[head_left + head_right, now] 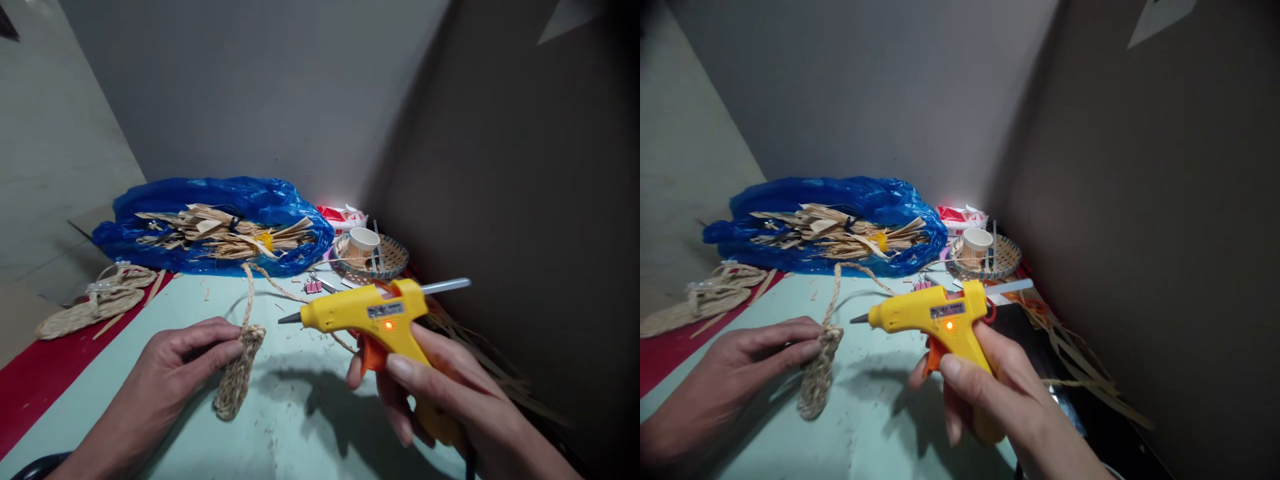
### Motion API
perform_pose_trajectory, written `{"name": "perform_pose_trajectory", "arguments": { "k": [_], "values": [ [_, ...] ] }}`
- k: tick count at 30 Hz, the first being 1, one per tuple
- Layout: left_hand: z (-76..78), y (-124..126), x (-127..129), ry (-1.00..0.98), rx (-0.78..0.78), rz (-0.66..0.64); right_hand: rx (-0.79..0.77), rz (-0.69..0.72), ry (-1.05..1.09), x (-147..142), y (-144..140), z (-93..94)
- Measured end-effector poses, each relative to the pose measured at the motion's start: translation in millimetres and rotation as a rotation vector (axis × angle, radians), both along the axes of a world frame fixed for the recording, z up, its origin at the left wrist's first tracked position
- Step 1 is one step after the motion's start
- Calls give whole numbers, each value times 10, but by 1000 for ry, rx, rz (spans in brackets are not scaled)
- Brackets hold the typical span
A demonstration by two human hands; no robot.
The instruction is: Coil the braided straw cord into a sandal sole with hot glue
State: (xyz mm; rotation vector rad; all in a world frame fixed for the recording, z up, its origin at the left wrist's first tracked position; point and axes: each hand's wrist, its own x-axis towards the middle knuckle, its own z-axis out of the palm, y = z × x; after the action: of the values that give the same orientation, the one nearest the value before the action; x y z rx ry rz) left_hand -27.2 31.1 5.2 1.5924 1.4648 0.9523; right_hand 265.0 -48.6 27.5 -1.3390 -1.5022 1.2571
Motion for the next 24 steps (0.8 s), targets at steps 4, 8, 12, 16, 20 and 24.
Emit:
{"name": "perform_pose_trajectory", "arguments": {
  "k": [4, 8, 12, 16, 20, 24],
  "values": [
    [53, -30, -57, 84, 184, 29, -280, 75, 252, -115, 144, -67],
    [98, -59, -69, 100, 405, -52, -404, 167, 323, -207, 170, -271],
    [121, -93, -57, 118, 537, -135, -482, 171, 86, -186, 101, -275],
    [142, -174, -17, 118, 587, -262, -169, 210, -672, -178, 63, -111],
    [132, -291, 95, 40, 536, -350, 30, 173, -900, -203, 62, -10],
    [51, -396, 219, 30, 446, -434, 663, -59, -676, -190, 45, -8]
  ]
}}
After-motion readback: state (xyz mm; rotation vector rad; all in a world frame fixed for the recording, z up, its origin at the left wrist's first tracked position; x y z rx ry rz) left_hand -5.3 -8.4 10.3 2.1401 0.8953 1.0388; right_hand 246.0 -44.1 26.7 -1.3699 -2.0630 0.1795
